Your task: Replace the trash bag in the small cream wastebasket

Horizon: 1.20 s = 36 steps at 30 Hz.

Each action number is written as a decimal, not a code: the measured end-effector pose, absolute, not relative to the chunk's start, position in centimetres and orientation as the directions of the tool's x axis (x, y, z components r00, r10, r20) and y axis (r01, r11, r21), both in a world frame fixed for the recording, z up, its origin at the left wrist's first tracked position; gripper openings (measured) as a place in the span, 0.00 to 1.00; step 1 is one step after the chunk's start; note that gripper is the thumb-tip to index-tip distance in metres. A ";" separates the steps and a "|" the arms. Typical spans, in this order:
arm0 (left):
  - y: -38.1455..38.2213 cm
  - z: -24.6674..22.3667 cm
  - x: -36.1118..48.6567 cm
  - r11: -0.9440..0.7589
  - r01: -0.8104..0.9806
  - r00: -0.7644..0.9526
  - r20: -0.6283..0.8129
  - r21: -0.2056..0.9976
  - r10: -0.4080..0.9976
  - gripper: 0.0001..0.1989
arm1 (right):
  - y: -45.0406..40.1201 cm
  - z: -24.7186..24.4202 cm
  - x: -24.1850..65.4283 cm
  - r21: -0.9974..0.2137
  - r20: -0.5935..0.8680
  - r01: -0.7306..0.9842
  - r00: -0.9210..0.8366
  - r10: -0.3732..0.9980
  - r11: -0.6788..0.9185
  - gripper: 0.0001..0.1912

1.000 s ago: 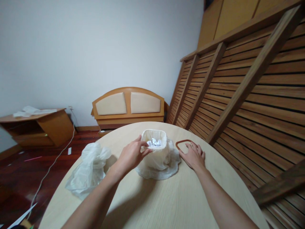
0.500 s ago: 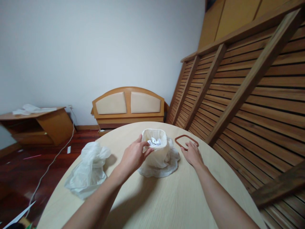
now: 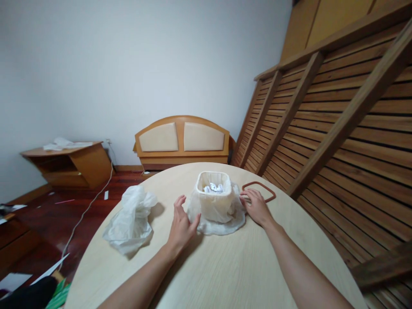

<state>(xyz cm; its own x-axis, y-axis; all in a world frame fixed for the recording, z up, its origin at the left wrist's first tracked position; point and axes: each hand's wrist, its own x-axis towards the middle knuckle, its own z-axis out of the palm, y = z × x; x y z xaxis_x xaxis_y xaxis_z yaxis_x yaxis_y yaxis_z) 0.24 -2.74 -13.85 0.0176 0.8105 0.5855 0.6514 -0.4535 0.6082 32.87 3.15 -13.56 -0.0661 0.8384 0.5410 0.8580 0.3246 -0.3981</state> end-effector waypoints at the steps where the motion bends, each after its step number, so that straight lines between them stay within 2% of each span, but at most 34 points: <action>1: -2.4 -13.8 0.0 -0.405 0.652 0.006 0.529 0.642 0.849 0.32 | 3.2 -13.7 32.9 -0.401 0.533 0.858 -0.066 0.843 0.321 0.21; 5: -1.9 -13.3 -0.5 -0.247 0.667 0.021 0.314 0.703 0.949 0.29 | 3.3 -14.2 33.0 -0.413 0.503 0.861 -0.057 0.862 0.298 0.20; 7: -1.9 -12.9 -0.6 -0.224 0.686 0.038 0.274 0.692 0.961 0.28 | 3.4 -14.3 32.9 -0.418 0.492 0.861 -0.053 0.869 0.290 0.19; 10: -1.9 -12.5 -0.7 -0.194 0.697 0.030 0.242 0.691 0.970 0.19 | 3.4 -14.5 32.9 -0.430 0.477 0.857 -0.051 0.877 0.283 0.17; 12: -1.7 -12.3 -0.8 -0.185 0.703 0.024 0.237 0.687 0.971 0.16 | 3.3 -14.5 32.9 -0.437 0.469 0.851 -0.060 0.881 0.290 0.16; 23: -1.3 -11.9 -1.0 -0.237 0.732 0.073 0.273 0.638 0.959 0.24 | 3.0 -14.3 33.0 -0.488 0.468 0.808 -0.078 0.881 0.330 0.11; 29: -0.9 -12.5 -1.0 -0.249 0.647 0.038 0.296 0.720 0.954 0.21 | 2.8 -13.8 32.8 -0.576 0.482 0.728 -0.065 0.874 0.372 0.12; 36: 0.1 -13.6 -0.8 -0.278 0.436 -0.127 0.365 0.856 0.922 0.20 | 3.0 -13.1 32.7 -0.725 0.504 0.589 0.101 0.858 0.357 0.16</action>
<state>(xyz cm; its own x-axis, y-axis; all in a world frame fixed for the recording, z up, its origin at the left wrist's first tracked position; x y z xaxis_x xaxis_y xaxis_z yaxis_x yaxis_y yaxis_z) -0.81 0.08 -13.61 -0.1274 0.9224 0.3647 0.4356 -0.2783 0.8560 32.72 2.97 -13.13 0.1007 0.8577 0.5042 0.5892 0.3569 -0.7249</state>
